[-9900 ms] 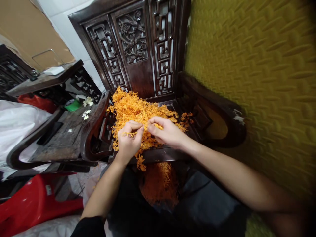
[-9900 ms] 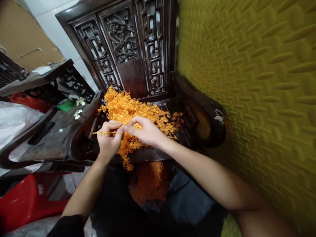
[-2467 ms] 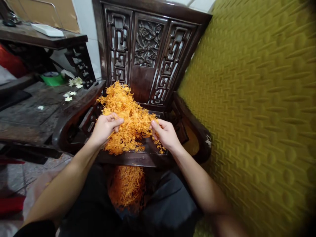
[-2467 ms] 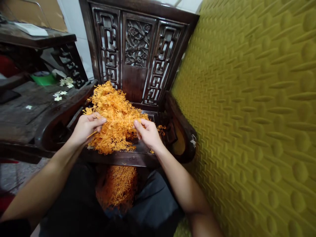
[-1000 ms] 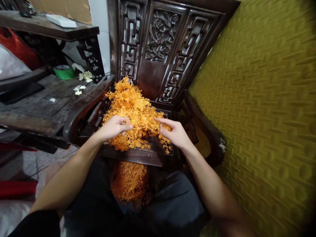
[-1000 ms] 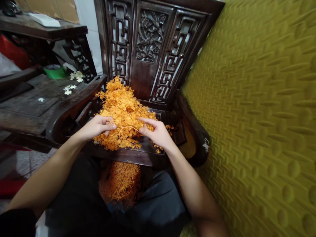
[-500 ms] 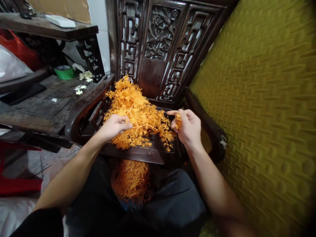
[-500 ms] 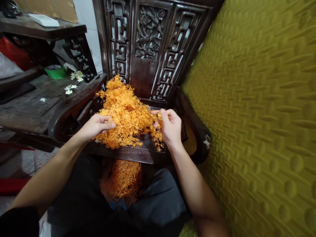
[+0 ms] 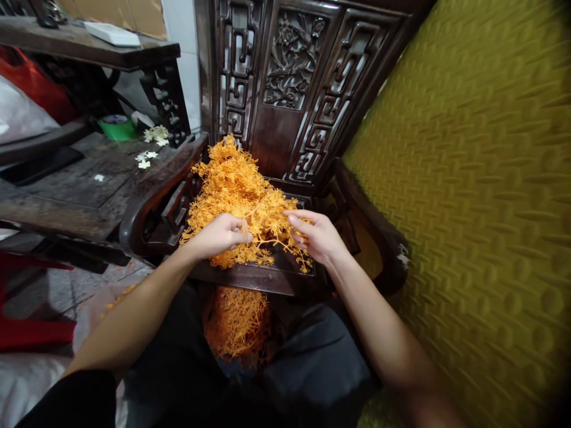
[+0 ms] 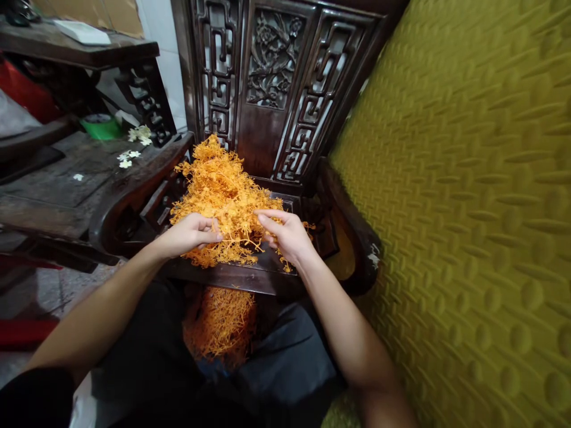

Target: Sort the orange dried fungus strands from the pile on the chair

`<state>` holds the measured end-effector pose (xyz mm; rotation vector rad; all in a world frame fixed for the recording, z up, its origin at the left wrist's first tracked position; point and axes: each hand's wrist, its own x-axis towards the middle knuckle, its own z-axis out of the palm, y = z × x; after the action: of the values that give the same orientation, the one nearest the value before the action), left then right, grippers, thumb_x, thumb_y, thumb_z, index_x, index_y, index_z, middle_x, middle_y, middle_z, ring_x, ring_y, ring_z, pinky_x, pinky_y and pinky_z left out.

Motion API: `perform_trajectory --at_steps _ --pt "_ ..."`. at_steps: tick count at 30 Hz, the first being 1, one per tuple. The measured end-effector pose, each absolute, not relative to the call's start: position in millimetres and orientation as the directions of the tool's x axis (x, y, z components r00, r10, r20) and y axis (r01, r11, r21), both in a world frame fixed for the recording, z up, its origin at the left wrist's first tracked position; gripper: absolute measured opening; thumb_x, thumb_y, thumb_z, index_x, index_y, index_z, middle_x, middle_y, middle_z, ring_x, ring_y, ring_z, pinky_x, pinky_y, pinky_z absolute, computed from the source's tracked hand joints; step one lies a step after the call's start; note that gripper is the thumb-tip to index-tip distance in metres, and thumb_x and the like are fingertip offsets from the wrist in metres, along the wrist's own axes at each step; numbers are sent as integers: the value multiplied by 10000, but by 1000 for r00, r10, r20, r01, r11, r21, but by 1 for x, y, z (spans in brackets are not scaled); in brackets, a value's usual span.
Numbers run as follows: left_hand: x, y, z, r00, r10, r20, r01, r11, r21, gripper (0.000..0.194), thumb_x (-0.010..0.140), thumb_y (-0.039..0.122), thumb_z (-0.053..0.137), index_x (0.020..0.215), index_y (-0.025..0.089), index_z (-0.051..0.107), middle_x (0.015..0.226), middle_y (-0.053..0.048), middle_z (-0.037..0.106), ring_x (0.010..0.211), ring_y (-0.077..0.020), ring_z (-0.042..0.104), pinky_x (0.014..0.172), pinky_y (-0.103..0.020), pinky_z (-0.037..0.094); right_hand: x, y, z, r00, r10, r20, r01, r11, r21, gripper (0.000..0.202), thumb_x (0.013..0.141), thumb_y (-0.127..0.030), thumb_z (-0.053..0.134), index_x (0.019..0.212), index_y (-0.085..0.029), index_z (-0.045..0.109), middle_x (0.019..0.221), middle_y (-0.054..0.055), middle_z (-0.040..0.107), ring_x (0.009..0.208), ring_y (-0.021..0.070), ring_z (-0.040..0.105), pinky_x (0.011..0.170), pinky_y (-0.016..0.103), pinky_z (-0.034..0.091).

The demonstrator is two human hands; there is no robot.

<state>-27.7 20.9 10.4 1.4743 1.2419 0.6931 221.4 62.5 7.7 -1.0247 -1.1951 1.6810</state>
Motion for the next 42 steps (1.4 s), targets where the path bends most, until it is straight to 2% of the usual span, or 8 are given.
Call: perform_trajectory --at_steps 6,12,16,19,28,32,38,42 --pt "-27 20 12 292 939 -180 298 89 951 214 742 294 723 616 191 584 471 23 503 421 -90 397 462 -258 249 222 69 -1 -321 929 -185 -213 -261 -941 449 677 -405 898 1000 -134 742 790 17 650 550 87 585 378 178 301" --pt "-31 22 10 290 941 -176 318 79 945 198 758 293 711 638 194 588 485 25 505 439 -97 400 474 -260 250 230 83 -4 -367 893 -261 -380 -400 -834 469 648 -372 919 995 -176 673 632 -86 482 455 27 371 373 140 245" --pt "-27 21 11 329 927 -179 335 63 940 204 744 305 708 633 191 581 491 35 470 449 -100 391 473 -260 244 223 71 -6 -426 888 -171 -133 -248 -960 539 796 -674 723 956 -160 687 543 -89 363 421 54 313 382 195 193" --pt "-22 20 13 367 912 -180 376 32 926 221 746 294 691 607 186 557 500 43 426 462 -92 355 474 -262 217 215 60 -8 -470 879 -76 166 3 -986 495 772 -640 765 803 -151 694 529 -53 457 433 62 355 409 220 225" --pt "-29 18 15 362 902 -235 372 91 924 217 755 283 677 632 177 533 489 62 410 451 -74 338 477 -247 203 236 88 -1 42 994 101 -153 106 -982 461 739 -583 814 762 -211 543 572 -61 499 432 83 451 375 203 274" --pt "-29 16 17 414 885 -214 344 66 937 232 780 325 681 667 179 541 504 65 402 459 -73 347 482 -248 206 238 77 4 -161 983 88 1 89 -996 375 826 -540 744 920 -206 601 883 37 717 514 108 583 398 222 352" --pt "-20 16 19 501 828 -254 402 37 915 229 795 340 669 692 184 538 546 52 430 484 -74 333 491 -261 207 232 62 3 -611 787 -83 203 54 -978 362 876 -509 691 753 -179 608 553 -41 561 446 85 459 462 232 339" --pt "-14 17 17 492 832 -255 421 29 907 262 793 344 669 662 184 507 545 58 388 495 -75 306 498 -267 197 223 58 0 -706 690 -161 316 102 -943 416 739 -551 806 798 -161 672 563 -52 545 481 96 448 489 240 337"
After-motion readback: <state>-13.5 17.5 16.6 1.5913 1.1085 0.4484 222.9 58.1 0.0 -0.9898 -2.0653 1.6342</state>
